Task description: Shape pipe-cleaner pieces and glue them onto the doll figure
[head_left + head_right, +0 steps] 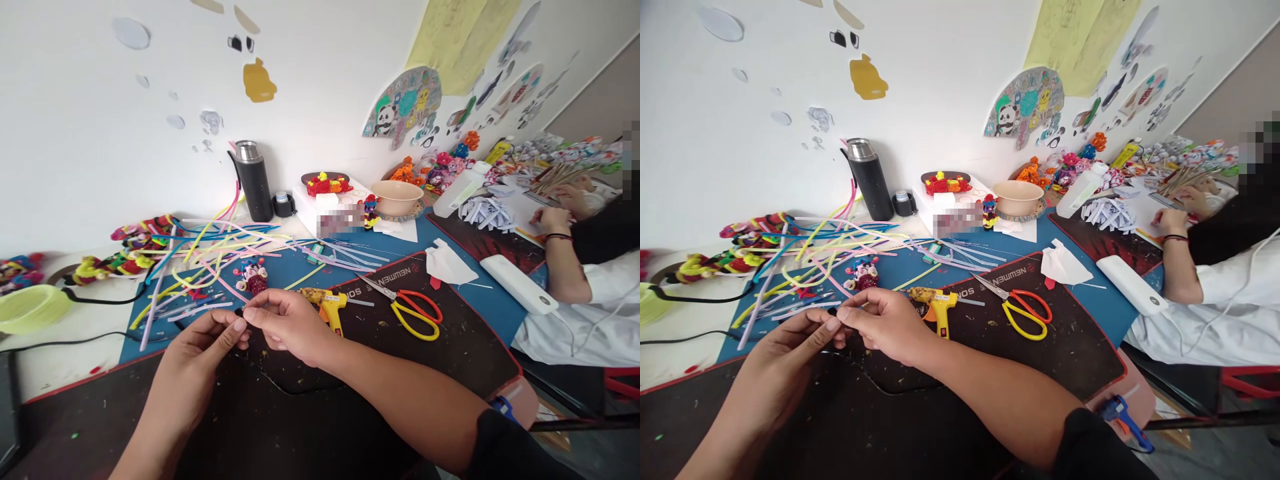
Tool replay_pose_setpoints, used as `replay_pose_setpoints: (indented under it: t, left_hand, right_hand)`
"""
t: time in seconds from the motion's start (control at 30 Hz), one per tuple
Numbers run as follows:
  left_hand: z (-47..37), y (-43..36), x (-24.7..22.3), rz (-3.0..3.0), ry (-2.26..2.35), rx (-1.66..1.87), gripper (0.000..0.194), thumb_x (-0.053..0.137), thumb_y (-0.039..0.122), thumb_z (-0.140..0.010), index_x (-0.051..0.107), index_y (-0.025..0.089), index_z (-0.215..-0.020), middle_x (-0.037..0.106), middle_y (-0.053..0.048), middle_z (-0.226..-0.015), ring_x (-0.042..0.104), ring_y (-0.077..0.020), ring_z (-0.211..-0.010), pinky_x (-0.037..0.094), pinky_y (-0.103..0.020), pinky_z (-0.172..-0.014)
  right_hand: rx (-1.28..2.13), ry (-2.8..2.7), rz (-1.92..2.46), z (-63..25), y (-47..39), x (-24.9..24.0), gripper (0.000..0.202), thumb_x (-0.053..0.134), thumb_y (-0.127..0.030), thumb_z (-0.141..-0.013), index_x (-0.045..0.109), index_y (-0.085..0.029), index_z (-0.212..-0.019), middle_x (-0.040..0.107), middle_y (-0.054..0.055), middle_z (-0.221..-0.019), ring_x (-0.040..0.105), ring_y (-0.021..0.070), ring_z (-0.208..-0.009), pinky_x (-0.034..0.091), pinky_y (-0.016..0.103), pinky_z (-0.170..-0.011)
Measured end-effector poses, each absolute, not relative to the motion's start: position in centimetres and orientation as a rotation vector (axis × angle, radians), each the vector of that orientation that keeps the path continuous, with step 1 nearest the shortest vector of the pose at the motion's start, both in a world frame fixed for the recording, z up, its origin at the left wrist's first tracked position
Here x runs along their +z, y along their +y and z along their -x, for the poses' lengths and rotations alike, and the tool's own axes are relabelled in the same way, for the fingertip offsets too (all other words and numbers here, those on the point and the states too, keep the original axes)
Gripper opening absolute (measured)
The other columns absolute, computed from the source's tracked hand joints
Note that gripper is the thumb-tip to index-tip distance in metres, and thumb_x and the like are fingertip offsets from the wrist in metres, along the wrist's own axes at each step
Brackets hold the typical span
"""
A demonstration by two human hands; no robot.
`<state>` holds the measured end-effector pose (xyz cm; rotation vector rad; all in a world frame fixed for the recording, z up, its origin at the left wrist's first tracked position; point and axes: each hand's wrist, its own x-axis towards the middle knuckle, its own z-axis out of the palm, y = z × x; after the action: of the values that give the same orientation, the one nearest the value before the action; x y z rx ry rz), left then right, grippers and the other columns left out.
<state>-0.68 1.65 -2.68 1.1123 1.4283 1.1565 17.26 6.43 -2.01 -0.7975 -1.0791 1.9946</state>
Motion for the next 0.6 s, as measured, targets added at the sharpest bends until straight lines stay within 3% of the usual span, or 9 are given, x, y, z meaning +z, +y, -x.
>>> replay_pose_setpoints:
  t: [0.17, 0.6]
  left_hand:
    - [0.7, 1.7, -2.7, -1.176, 1.478, 1.134, 0.048, 0.086, 0.073, -0.083, 0.078, 0.026, -0.081, 0.075, -0.004, -0.077, 0.071, -0.0274, -0.078, 0.06, -0.037, -0.074]
    - [1.2, 1.6, -3.6, -1.14, 1.456, 1.177, 0.043, 0.089, 0.069, -0.085, 0.077, 0.027, -0.087, 0.073, -0.001, -0.079, 0.065, -0.0228, -0.082, 0.052, -0.03, -0.076]
  right_hand:
    - [1.996, -1.07, 0.809, -17.3, 6.4, -1.8, 0.046, 0.096, -0.054, -0.081, 0.067, -0.022, -0.096, 0.049, -0.013, -0.052, 0.033, 0.0073, -0.044, 0.024, 0.026, -0.046]
    - [2.01, -1.026, 0.794, -17.2, 6.3, -1.8, 0.051, 0.1, -0.055, -0.075, 0.068, -0.021, -0.095, 0.049, -0.014, -0.051, 0.031, 0.0067, -0.043, 0.022, 0.026, -0.045]
